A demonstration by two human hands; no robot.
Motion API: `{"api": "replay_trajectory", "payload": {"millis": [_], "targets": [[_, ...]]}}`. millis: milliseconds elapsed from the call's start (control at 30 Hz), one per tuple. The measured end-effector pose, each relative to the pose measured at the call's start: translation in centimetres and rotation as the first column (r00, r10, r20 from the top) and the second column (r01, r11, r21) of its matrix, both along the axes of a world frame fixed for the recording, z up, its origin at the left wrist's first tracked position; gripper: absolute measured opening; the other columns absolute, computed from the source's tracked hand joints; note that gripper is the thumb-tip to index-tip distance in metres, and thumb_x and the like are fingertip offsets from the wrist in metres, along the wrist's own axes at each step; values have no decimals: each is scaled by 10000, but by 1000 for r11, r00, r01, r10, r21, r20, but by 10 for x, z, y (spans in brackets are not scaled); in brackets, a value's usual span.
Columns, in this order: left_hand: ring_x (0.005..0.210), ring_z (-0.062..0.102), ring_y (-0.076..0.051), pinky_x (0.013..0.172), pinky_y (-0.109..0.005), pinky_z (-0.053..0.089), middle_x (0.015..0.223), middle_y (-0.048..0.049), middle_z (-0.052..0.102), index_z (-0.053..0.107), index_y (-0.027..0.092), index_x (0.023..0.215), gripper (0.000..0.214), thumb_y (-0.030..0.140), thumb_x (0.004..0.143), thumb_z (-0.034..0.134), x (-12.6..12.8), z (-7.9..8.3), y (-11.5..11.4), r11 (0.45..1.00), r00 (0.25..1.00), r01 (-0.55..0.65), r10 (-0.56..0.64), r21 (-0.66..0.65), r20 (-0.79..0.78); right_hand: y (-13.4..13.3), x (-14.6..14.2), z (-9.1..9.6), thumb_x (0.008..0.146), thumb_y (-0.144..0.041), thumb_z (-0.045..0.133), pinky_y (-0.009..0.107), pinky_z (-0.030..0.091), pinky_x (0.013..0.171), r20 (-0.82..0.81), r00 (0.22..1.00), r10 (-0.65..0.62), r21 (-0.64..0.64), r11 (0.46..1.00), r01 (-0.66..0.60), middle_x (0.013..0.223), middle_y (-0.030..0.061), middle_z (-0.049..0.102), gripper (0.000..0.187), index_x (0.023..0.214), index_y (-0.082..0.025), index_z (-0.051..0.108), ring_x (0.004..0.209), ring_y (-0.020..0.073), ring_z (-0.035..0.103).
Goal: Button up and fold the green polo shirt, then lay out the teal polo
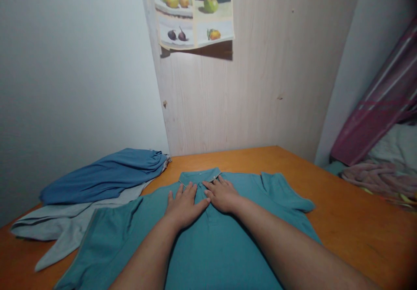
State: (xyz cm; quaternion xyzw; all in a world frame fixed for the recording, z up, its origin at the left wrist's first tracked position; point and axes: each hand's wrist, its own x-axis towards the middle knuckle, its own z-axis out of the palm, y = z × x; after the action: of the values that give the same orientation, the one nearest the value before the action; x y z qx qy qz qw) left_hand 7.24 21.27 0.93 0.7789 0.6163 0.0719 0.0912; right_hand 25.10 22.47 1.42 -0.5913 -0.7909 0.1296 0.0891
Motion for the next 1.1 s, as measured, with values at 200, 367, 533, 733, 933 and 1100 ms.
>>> {"api": "replay_trajectory", "payload": {"millis": [200,367,533,733,933,1100], "targets": [[1558,117,-360,1207,-666,76,1674,-65,221,339,229,1585,864,729,879,349,0,2,0,1000,1000,-5,5,-4,-21,4,3,-4,1017,-395,374,512,224,1185,-49,999,-8,73,997,11,1568,90,454,518,1519,-313,466,1493,324,294],[1557,129,-353,1211,-662,79,1673,-48,225,339,239,1585,810,686,910,321,0,0,1,1000,1000,-9,9,1,-24,14,15,-4,972,-268,421,309,424,994,-240,965,-106,147,979,144,1244,102,705,372,1152,-196,737,1174,219,608],[1558,133,-340,1210,-657,97,1671,-41,244,347,262,1580,725,619,951,290,-3,0,2,1000,1000,4,-4,8,-16,15,21,4,927,-264,494,248,431,741,-385,893,-232,133,944,303,908,71,734,225,846,-181,687,870,174,634],[1554,161,-339,1207,-656,108,1669,-36,259,367,277,1567,657,550,975,287,-4,-4,4,1000,1000,8,-8,15,-4,-3,8,9,834,-223,560,226,332,485,-530,827,-187,-246,967,61,556,-24,548,154,683,-198,544,473,109,489],[1514,282,-323,1204,-603,190,1627,-54,379,497,285,1475,548,449,961,395,-4,-5,6,995,998,-15,8,99,69,-8,6,4,817,-298,651,230,293,520,-358,933,-21,-88,996,-11,592,-27,547,224,644,-185,565,560,99,459],[1188,599,-252,1022,-354,426,1255,-93,695,702,233,1133,320,292,918,473,-3,10,3,974,988,-24,-12,227,155,-15,5,11,778,-643,680,252,286,545,-204,977,64,-70,994,-80,648,-17,585,449,741,-203,600,602,130,488]]}}
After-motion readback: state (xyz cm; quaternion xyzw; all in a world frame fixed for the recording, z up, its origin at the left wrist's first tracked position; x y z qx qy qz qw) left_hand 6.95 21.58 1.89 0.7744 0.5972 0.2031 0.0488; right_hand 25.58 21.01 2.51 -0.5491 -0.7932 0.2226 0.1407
